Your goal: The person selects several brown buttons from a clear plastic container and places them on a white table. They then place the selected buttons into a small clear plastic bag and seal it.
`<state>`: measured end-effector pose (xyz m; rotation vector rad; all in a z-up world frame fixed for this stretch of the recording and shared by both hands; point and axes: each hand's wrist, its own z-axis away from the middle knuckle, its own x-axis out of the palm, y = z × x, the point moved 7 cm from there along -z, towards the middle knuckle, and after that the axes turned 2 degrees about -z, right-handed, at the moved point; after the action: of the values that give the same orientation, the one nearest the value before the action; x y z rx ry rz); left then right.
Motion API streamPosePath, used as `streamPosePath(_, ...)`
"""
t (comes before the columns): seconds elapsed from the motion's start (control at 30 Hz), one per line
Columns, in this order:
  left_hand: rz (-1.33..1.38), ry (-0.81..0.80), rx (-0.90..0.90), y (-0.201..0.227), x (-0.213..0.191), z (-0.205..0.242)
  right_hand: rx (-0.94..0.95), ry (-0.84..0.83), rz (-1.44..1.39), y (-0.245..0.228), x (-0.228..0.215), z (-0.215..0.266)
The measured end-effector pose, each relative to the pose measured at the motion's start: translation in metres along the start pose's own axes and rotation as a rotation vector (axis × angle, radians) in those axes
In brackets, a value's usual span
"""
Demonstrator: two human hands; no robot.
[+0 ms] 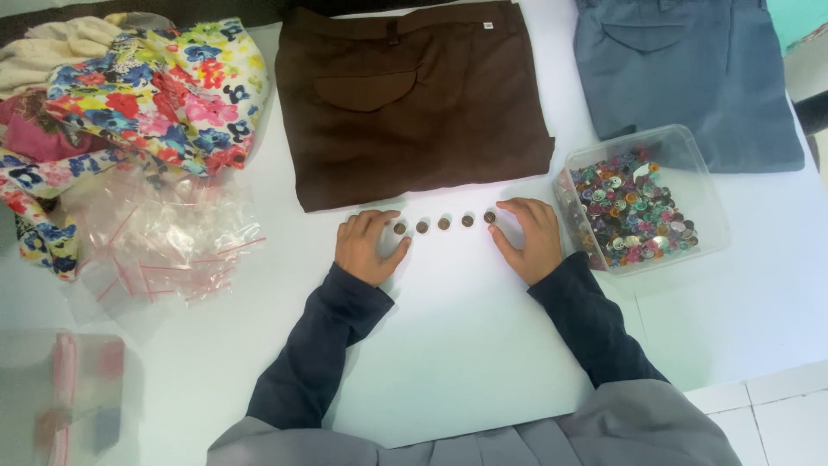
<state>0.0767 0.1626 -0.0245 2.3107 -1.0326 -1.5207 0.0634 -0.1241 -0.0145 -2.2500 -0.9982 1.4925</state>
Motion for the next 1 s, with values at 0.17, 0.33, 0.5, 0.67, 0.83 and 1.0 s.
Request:
streamPosePath(0.17,-0.059,0.198,0.147,0.027,-0.016,0.002,-0.264,0.272,0.123,-0.029,-0.044,0.016)
streamPosePath(0.33,0.013,0.282,0.259,0.093,-0.020,-0.011,-0.366,0.529,0.322,-0.044,-0.137,0.022)
streamPosePath(0.5,0.218,0.109,0.363,0.203,0.005,-0.051,0.087,0.001,0.311,0.030,-0.192,-0.002)
streamPosePath(0.67,0.220,-0.208,0.453,0.267,0.129,-0.069,0.541,-0.456,0.175,0.096,-0.167,0.021)
streamPosePath(0.83,-0.018,-0.585,0.354,0.288,0.209,-0.087,0.435,-0.560,0.187,0.117,-0.145,0.018)
streamPosePath(1.0,-0.238,-0.769,0.241,0.271,0.239,-0.109,0.443,-0.557,0.278,0.145,-0.125,0.016)
